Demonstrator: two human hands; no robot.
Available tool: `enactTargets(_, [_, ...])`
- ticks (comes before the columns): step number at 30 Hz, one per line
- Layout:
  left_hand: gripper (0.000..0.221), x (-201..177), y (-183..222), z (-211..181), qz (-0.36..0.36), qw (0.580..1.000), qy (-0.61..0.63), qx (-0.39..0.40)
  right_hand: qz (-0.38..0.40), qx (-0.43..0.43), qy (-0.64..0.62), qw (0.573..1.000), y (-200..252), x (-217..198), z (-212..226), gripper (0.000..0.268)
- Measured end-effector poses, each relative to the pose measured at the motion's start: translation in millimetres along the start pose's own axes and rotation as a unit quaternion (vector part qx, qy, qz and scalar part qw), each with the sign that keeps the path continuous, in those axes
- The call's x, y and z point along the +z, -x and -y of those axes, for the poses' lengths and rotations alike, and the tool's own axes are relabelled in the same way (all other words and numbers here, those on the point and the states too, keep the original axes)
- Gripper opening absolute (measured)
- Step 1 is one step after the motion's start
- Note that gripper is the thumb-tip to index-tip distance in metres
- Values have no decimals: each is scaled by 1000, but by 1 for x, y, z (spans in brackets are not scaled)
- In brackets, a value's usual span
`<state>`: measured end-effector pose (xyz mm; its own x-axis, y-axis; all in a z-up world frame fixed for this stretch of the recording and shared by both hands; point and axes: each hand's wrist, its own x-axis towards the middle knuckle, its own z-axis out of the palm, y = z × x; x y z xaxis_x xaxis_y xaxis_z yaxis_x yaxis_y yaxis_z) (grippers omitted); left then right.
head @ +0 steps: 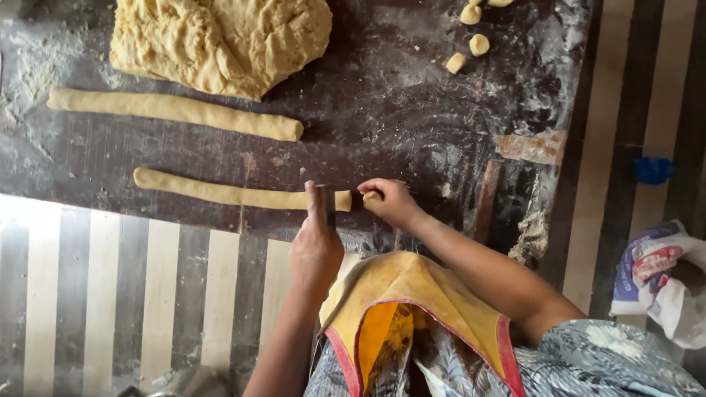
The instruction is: Kneading a large mass of dough on a floured table, rolling it into long ropes, and cutting it into small pieces with a bench scraper.
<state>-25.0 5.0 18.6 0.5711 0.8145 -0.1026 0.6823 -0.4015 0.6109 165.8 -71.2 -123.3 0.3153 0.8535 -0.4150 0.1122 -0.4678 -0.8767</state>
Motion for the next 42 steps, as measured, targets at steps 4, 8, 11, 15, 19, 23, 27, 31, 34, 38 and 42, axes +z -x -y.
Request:
enactTargets(4, [81,0,-16,-14,138,984,-51,-100,4,-153,270,951,6,10,50,52])
enactTargets(8, [88,26,-17,-7,124,988,-50,-80,54,-149,335,929,2,18,55,50])
enactTargets(11, [88,38,-21,6,50,997,-40,-46,12,-179,352,919,-11,19,36,37])
enactTargets(15, [86,19,-6,7,48,997,-13,-59,36,-218,255,941,-9,-2,33,33])
enactTargets(19, [90,0,9,8,-25,1000,-8,-17,210,32,-184,960,-6,-28,-14,40])
enactTargets(23, [90,-1,-3,8,7,998,-26,-53,142,40,-94,985,-9,-7,30,37])
enactTargets(27, [94,7,-15,6,97,987,-75,-102,50,-99,307,945,-14,18,59,38])
enactTargets(31, [89,31,-20,14,30,996,-23,-74,88,-106,440,887,-22,35,53,49])
enactTargets(34, [90,26,-22,12,67,992,-36,-96,29,-90,401,911,-22,32,57,36])
enactTargets(38, [88,33,13,30,-23,999,15,46,-149,-90,232,957,-35,-2,-12,15])
enactTargets(42, [89,40,38,49,-4,999,4,38,-135,99,-354,920,-17,-100,42,40])
